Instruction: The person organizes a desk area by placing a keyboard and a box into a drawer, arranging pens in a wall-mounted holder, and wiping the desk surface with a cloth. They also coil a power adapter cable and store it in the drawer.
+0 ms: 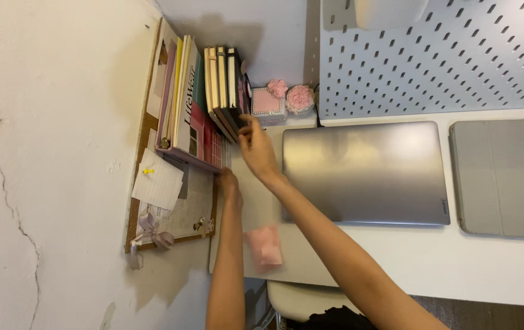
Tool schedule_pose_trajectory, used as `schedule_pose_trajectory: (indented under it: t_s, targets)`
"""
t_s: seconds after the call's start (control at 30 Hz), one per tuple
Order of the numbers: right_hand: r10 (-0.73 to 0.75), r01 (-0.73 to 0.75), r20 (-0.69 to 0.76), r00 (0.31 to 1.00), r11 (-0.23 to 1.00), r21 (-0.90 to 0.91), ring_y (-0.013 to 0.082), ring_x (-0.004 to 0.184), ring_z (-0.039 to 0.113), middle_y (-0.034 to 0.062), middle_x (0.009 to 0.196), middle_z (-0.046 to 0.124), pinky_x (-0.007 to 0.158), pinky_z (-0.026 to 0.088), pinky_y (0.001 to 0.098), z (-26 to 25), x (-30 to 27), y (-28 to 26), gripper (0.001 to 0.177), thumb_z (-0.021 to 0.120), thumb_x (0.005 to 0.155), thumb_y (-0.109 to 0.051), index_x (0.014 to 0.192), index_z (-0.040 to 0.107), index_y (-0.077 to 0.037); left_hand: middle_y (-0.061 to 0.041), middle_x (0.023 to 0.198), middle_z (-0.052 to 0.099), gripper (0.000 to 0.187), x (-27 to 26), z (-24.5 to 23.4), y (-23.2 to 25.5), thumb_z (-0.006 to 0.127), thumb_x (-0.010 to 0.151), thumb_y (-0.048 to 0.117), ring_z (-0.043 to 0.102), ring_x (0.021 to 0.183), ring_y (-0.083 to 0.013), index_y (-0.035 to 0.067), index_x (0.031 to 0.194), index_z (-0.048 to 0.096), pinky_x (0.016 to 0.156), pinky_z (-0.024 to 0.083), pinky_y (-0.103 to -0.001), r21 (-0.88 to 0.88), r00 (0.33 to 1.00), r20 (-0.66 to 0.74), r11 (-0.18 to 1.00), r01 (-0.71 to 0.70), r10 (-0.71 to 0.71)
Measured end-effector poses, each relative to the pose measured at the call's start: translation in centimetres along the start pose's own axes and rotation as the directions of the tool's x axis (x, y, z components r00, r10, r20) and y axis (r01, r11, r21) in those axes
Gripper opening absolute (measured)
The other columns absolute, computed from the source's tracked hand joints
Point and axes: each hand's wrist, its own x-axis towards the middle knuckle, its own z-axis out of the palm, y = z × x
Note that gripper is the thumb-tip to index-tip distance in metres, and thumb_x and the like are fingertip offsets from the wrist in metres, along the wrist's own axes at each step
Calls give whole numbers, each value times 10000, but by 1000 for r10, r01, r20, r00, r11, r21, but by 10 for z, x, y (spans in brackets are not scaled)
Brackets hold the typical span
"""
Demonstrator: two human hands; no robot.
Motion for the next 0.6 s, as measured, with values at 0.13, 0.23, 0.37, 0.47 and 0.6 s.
schedule_pose_trajectory:
  t_s: [0.13,0.23,0.37,0.47,0.6]
  targets:
    - [-133,124,-81,988,986,-108,377,1274,548,228,1405,517,1071,460,440,-3,27,9,784,723,921,-85,1580,298,-123,-249,1565,367,688,-34,-7,20,376,1056,403,394,1418,-337,-62,1521,175,1189,284,-470,20,995,-99,1000,-23,25]
    - [-274,257,-45,961,939,-230,441,1383,441,263,1562,345,1153,396,482,19,49,13,905,772,872,-94,1606,245,-142,-286,1500,466,636,-29,1,32,281,1100,410,515,1344,-366,-126,1421,400,1143,385,-422,32,982,-185,999,-17,23]
    - [-236,261,114,965,891,-371,463,1365,436,264,1653,219,1168,331,549,44,58,7,926,731,898,-149,1632,170,-90,-271,1400,544,588,-36,13,31,260,1091,377,564,1246,-370,-97,1374,465,1055,423,-423,182,979,-181,981,-64,97]
    - [-196,216,91,976,840,-498,439,1286,508,251,1648,265,1149,415,525,51,53,-3,824,685,955,-238,1631,233,-109,-263,1341,627,587,-37,18,43,270,1104,381,630,1200,-371,-83,1346,535,1019,461,-436,310,987,-152,951,-10,60]
    - [-297,235,-4,955,764,-601,417,1158,610,274,1525,428,999,510,535,50,56,-15,700,663,944,-288,1536,368,-60,-269,1267,647,529,-28,16,73,340,1088,353,645,1135,-380,-87,1275,567,968,478,-445,354,994,-5,930,-97,106]
